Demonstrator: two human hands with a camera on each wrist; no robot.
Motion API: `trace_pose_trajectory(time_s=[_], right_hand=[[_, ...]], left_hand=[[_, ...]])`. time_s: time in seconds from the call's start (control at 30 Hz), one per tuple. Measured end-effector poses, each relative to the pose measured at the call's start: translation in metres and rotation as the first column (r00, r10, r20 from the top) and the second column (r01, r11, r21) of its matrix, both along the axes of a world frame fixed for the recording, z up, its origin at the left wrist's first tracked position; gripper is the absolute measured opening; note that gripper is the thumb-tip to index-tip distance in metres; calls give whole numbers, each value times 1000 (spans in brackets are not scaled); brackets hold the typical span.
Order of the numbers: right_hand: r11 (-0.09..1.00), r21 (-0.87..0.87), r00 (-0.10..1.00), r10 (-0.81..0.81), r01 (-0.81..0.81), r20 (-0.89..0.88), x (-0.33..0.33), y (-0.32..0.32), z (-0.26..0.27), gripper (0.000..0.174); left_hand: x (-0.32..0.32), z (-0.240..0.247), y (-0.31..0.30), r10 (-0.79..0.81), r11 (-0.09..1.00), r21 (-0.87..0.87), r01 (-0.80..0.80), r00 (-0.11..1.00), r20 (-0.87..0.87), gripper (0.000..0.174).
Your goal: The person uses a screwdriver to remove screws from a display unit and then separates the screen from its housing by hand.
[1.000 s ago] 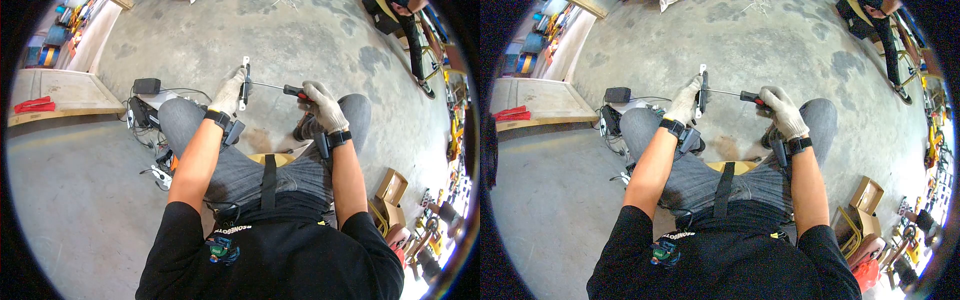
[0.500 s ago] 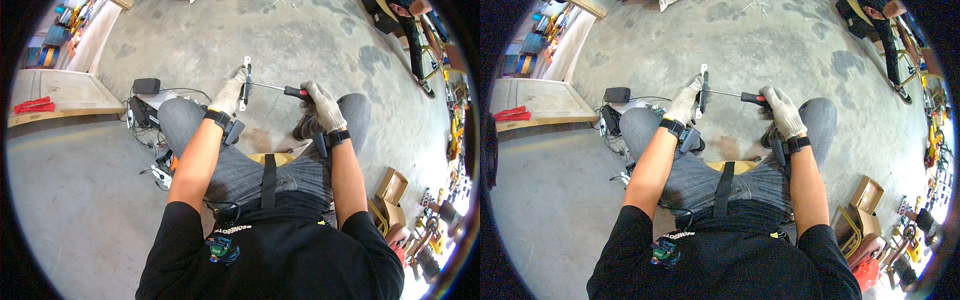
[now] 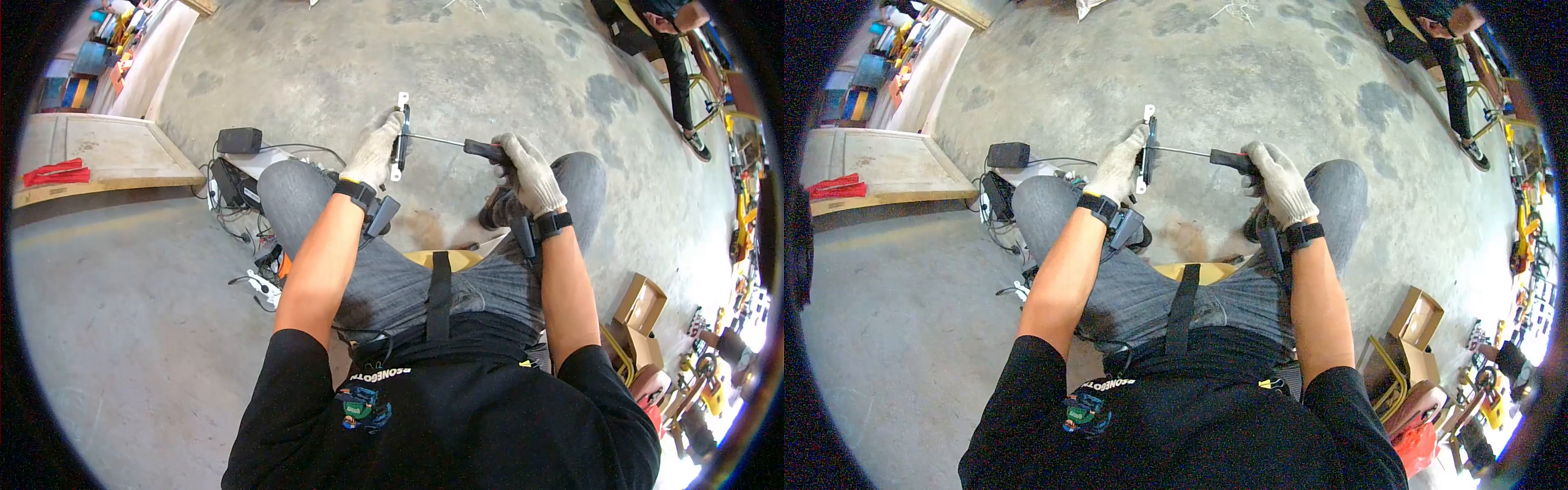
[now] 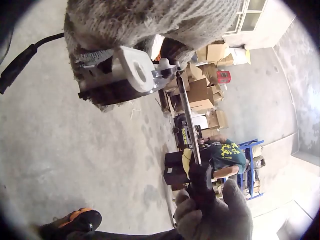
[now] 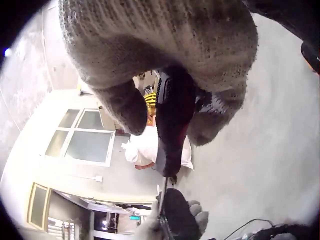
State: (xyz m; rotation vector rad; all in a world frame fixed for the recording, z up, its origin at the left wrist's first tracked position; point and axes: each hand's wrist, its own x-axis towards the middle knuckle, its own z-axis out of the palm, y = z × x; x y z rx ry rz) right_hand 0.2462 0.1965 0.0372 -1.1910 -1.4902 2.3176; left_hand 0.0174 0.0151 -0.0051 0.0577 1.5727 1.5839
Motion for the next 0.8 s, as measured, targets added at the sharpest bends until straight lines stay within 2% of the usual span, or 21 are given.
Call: trace_pose_trajectory(time_s=[0.1,0.17,0.2,0.27,0.57,0.7,0.73,0.77,0.8], right_hand=[[997,70,1000,4,-5,11,0,1,-1,40],[997,1,991,-79,79,-104,0,0,-4,38],[997,2,991,-79,79,-104,0,0,-5,38],[997,9,991,-80,81,-106,1,0,-6,36],[995,-7,992,-98,98,-82,1,4,-12,31],[977,-122,979,-187,176,-81,2,11,-15,35],[973,-164,977,-182,164,-107,0,10,-12,39],[966,-206,974,-185,156,-129,1,8,-8,42],[965,-205,973,-194,165,-126,1,4,-6,42]], left_hand=[[-1,-1,0,-21,1000,-14,21,1000,1,44],[0,2,-2,-23,1000,-13,22,998,-56,44],[-1,-2,-2,-23,1000,-12,22,998,-56,44],[-4,-9,-1,-45,997,-63,34,984,-174,49],[9,27,-1,-114,972,-237,8,892,-438,52],[7,31,-5,-196,946,-320,55,884,-425,49],[4,23,-7,-177,972,-191,136,960,-217,50],[4,16,-7,-189,981,-46,189,982,6,53],[7,12,-5,-198,979,-46,198,980,10,53]])
